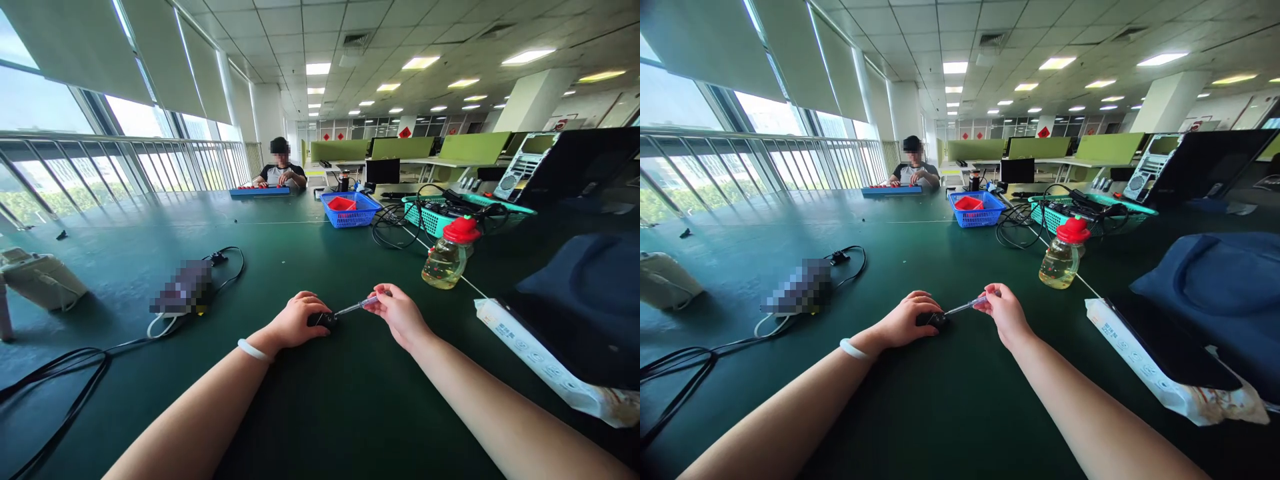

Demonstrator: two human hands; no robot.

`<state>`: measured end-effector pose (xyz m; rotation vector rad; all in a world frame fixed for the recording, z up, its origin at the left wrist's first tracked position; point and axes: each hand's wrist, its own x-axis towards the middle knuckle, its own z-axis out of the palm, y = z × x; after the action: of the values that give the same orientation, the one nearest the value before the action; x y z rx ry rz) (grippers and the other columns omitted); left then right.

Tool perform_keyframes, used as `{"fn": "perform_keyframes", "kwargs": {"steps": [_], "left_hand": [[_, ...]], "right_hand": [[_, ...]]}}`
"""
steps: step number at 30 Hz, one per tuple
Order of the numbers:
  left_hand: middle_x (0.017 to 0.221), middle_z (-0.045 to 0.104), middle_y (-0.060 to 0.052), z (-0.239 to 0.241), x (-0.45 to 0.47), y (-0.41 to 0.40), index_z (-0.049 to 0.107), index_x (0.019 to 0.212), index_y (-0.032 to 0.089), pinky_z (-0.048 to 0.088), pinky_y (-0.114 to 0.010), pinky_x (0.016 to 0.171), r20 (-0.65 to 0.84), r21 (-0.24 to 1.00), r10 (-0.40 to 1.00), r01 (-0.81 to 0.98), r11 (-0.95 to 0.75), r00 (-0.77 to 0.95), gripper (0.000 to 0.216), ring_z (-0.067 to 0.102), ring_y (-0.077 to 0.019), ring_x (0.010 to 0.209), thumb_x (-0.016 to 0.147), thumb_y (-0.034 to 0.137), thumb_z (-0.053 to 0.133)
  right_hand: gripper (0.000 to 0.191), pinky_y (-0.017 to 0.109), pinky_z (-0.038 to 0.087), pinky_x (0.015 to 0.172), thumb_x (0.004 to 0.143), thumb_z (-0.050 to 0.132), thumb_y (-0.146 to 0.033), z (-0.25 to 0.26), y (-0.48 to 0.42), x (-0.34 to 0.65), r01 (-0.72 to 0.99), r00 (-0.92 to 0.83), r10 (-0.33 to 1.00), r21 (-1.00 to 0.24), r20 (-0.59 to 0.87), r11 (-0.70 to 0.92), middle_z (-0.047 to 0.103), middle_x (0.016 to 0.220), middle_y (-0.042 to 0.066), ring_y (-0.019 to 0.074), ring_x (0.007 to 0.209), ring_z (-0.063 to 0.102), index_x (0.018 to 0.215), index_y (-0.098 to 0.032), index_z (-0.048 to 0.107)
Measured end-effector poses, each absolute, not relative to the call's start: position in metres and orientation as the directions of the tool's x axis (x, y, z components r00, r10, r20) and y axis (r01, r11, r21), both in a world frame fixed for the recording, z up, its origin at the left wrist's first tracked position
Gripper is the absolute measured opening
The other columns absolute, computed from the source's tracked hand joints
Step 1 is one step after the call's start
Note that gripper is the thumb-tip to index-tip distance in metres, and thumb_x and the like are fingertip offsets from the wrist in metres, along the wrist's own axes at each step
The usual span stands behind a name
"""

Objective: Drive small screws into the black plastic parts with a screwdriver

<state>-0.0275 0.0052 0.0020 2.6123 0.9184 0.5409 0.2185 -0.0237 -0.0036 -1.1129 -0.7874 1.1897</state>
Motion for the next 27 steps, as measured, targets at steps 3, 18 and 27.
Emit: {"fn": "perform_keyframes", "kwargs": {"steps": [3,18,27], "left_hand": [[0.116,0.071,-0.006,0.0011,-0.0279,0.005,0.071,0.112,0.026,0.038,-0.047,0.109,0.231,0.414,0.662,0.544,-0.73,0.713,0.038,0.056,-0.0282,0.119,0.077,0.038,0.077],[0.114,0.07,-0.005,-0.0029,-0.0298,0.0043,0.072,0.111,0.028,0.038,-0.048,0.109,0.253,0.437,0.673,0.538,-0.72,0.695,0.037,0.055,-0.029,0.119,0.075,0.035,0.077],[0.118,0.07,-0.004,0.0005,-0.0299,0.0021,0.072,0.114,0.03,0.036,-0.049,0.111,0.222,0.455,0.667,0.529,-0.716,0.711,0.04,0.052,-0.0297,0.125,0.074,0.031,0.079]], "right_hand": [[0.019,0.035,0.056,0.068,0.068,0.072,-0.026,-0.0032,-0.0229,0.2187,-0.286,0.234,0.971,-0.958,-0.043,0.026,0.065,0.07,-0.001,0.0156,0.06,0.065,0.078,-0.022,0.057],[0.018,0.032,0.055,0.062,0.064,0.068,-0.021,-0.0016,-0.0237,0.2172,-0.344,0.187,0.973,-0.937,-0.132,-0.061,0.064,0.066,-0.002,0.0117,0.052,0.058,0.077,-0.022,0.055],[0.017,0.03,0.054,0.064,0.067,0.067,-0.018,-0.0039,-0.0231,0.2184,-0.389,0.201,0.969,-0.92,-0.144,-0.056,0.064,0.065,-0.002,0.0123,0.055,0.06,0.078,-0.022,0.055]]}}
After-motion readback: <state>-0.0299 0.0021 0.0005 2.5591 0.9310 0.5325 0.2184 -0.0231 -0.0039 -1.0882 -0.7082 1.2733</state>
